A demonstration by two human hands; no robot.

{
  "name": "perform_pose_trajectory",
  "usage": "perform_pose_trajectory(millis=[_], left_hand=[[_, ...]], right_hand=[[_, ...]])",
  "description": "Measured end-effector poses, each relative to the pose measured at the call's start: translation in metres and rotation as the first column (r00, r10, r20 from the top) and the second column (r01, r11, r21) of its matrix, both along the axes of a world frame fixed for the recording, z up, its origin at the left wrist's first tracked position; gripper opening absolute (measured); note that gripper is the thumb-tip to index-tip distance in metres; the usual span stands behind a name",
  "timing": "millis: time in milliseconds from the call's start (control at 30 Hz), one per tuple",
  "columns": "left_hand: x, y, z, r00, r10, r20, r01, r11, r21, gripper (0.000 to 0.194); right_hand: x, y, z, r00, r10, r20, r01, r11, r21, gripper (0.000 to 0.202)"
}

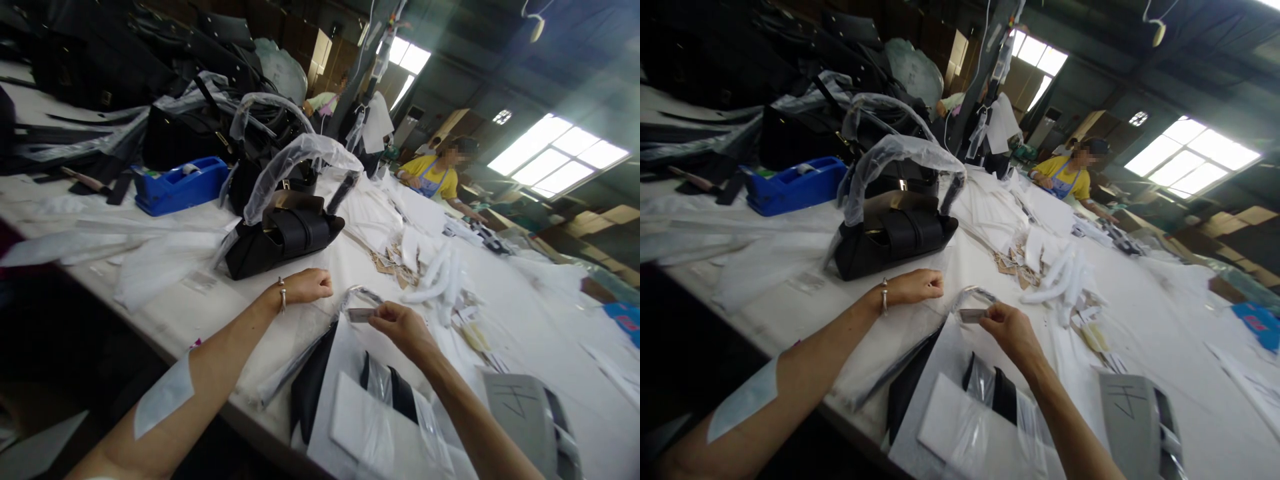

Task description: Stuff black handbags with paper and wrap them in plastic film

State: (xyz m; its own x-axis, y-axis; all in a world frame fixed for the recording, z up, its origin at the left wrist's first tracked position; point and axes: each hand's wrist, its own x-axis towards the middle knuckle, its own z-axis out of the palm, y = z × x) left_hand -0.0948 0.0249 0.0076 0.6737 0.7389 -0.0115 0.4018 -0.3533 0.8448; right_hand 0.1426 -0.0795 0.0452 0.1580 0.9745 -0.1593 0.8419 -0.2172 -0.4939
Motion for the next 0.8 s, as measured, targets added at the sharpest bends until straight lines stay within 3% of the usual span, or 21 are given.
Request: perform_pose_trajectory(millis=[133,267,367,467,633,800], left_hand=[[0.002,0.0,-0.003,0.99,0.048,0.134,-0.03,0.991,-0.132,0.007],[0.007,-0.001,-0.007,0.965,0.134,0.227,-0.074,0.964,-0.253,0.005],[0.011,-0.002,-0.007,0.934,0.202,0.295,-0.085,0.927,-0.366,0.009],[0.011,-0.004,-0.005,0.896,0.265,0.356,-0.063,0.87,-0.49,0.016],[0.011,-0.007,-0.005,0.851,0.329,0.408,-0.017,0.796,-0.606,0.026],[0.016,-0.006,-0.014,0.845,0.327,0.423,0.012,0.779,-0.627,0.032]], right_hand=[[-0.01,0.006,-0.006,0.933,-0.061,-0.355,0.082,0.996,0.042,0.023],[-0.033,0.011,-0.012,0.771,-0.053,-0.634,0.147,0.984,0.097,0.031],[-0.047,0.014,-0.017,0.635,-0.067,-0.77,0.187,0.98,0.069,0.035],[-0.055,0.017,-0.025,0.56,-0.07,-0.825,0.219,0.974,0.065,0.035],[-0.06,0.02,-0.035,0.554,-0.051,-0.831,0.217,0.972,0.085,0.031],[-0.056,0.021,-0.032,0.696,0.095,-0.712,-0.004,0.992,0.128,0.03]])
